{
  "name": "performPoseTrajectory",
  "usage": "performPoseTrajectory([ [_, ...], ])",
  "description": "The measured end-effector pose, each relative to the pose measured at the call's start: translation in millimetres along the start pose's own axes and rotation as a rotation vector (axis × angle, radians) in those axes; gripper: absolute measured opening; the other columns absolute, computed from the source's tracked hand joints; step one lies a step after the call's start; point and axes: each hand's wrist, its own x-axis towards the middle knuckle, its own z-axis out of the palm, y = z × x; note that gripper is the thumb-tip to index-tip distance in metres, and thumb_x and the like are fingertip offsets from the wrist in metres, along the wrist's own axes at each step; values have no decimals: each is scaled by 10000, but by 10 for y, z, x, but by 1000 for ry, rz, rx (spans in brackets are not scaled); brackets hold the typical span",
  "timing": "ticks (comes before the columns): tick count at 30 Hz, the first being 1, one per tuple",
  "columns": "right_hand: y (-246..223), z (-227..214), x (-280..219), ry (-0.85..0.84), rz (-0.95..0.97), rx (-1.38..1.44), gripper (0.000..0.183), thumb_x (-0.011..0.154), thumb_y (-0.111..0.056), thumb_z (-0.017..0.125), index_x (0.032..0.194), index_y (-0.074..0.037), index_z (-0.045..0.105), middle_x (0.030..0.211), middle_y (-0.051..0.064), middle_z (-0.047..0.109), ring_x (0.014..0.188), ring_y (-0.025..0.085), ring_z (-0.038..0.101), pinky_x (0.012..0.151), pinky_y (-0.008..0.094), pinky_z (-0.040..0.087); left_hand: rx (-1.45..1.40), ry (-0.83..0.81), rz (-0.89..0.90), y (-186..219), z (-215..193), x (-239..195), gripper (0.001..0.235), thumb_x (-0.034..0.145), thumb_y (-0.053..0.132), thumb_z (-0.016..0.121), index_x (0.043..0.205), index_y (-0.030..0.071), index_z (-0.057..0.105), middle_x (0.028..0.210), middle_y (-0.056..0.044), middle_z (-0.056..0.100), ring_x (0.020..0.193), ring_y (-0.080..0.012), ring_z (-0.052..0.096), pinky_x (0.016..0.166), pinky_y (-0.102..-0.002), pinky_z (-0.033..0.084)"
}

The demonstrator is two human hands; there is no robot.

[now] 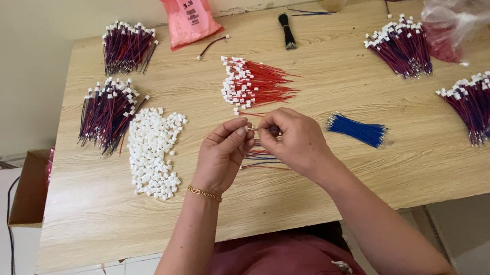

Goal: Assembling wire harnesses by inserting individual wire terminals into plastic connector housings.

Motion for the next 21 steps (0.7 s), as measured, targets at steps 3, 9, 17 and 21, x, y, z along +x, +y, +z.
performPoseTrajectory([
  [3, -13, -4, 7, -11, -11, -23, 71, 815, -203, 704, 800, -148, 663, 660, 43, 586, 687, 212, 635, 642, 318, 499, 11, -1, 2, 24, 26, -7, 194, 901, -10, 617, 1089, -22, 660, 984, -130, 690, 882, -199, 707, 794, -281, 617],
  [9, 42, 21, 12, -40, 16, -89, 81, 805, -225, 695, 799, -152, 659, 666, 53, 591, 709, 235, 648, 647, 338, 505, 61, 14, 21, -27, 3, 5, 183, 895, -8, 630, 1074, -17, 669, 976, -132, 695, 883, -200, 708, 802, -291, 616],
  [17, 105, 162, -21, -42, 168, -114, 116, 812, -314, 675, 814, -198, 666, 703, 35, 607, 735, 217, 659, 678, 334, 520, 166, 54, 48, -210, -134, 72, 167, 894, -18, 634, 1055, -19, 678, 979, -141, 702, 881, -211, 711, 799, -319, 613],
  [21, 350, 297, -60, -135, 155, -63, 145, 813, -292, 673, 835, -148, 674, 735, 98, 627, 792, 304, 664, 697, 394, 517, 248, 105, 25, -261, -194, 62, 172, 888, -11, 644, 1056, -22, 676, 973, -123, 698, 869, -199, 702, 786, -309, 608],
])
